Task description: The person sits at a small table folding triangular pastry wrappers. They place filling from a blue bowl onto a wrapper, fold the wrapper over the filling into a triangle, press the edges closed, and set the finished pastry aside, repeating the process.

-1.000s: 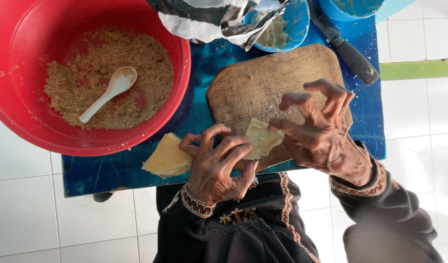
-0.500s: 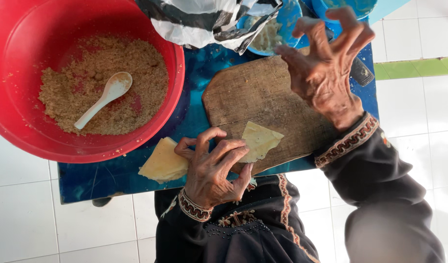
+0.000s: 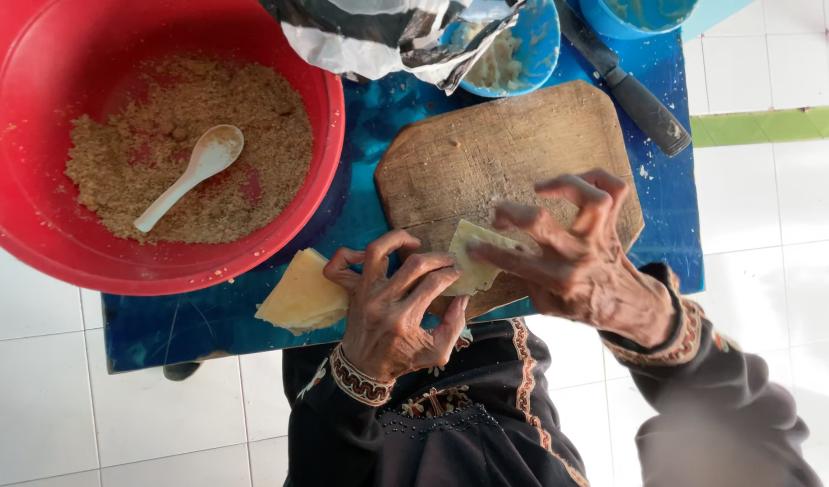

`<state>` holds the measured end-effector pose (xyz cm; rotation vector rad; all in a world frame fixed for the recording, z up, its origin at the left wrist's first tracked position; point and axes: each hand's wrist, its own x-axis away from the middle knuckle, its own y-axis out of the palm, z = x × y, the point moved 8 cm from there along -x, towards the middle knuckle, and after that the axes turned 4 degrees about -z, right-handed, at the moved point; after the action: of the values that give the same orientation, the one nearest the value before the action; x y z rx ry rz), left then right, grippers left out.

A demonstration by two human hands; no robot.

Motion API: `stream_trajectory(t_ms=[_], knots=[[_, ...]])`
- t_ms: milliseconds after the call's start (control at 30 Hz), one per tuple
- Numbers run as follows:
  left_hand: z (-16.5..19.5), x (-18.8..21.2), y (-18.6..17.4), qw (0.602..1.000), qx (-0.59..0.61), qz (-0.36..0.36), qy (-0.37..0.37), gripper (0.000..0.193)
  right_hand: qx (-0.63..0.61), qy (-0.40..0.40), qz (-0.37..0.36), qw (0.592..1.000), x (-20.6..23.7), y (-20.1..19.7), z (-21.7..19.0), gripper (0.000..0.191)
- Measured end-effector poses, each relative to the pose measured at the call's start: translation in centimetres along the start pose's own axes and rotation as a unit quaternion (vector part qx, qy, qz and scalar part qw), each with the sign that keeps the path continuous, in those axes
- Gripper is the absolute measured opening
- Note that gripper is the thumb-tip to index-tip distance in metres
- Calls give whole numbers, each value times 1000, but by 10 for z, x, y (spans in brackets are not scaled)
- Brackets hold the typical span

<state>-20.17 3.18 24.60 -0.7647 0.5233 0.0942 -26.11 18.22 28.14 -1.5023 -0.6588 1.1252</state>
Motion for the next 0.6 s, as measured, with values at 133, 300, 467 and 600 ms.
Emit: stream_trajectory(t_ms=[133,300,467,600], knots=[[3,1,-1,1000,0,16,3,19,-43,50,3,998,6,-16,7,39],[1,0,-6,999,-16,43,20,14,-27,22,-35,999,-18,-23,-8,35],[2,0,-12,998,-4,61,32,12,-51,-27,-3,998,-74,-47,-7,24],[0,1,-11,998,1,53,33,11,-83,-64,-75,992,-152,-9,-6,29]])
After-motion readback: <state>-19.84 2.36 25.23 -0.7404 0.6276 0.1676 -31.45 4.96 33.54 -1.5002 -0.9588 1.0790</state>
